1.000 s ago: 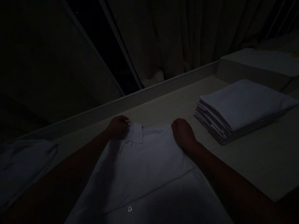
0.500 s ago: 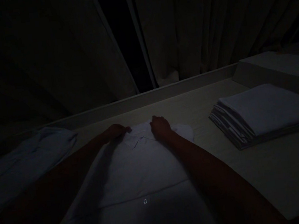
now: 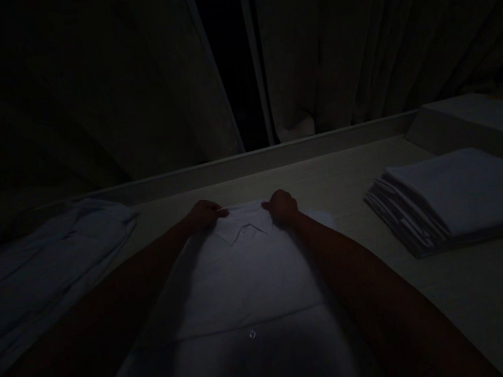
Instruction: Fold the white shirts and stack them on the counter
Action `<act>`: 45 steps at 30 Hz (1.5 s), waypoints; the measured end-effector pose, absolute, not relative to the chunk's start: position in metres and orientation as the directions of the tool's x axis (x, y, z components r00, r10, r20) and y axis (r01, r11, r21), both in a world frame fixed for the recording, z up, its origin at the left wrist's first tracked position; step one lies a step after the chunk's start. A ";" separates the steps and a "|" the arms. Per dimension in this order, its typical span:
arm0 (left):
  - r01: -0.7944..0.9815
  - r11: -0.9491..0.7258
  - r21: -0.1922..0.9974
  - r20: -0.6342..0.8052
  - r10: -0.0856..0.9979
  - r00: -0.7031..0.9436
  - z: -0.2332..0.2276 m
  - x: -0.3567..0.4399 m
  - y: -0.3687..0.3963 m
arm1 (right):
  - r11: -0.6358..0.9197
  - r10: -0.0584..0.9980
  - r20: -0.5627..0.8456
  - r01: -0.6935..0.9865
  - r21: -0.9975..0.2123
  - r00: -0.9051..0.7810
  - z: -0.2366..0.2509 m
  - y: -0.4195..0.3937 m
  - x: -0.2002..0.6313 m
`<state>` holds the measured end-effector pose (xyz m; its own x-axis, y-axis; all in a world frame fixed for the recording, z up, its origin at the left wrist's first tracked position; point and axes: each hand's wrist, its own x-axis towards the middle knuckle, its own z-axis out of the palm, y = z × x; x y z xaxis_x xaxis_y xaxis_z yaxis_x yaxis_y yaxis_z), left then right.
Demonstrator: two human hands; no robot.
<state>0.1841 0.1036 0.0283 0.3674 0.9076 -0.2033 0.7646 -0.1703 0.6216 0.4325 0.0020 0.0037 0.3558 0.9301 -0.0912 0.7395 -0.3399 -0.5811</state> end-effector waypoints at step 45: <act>0.661 -0.456 0.596 0.003 0.824 0.566 0.057 0.180 0.088 | -0.097 0.995 -0.071 0.902 -0.420 0.074 0.070 0.019 0.405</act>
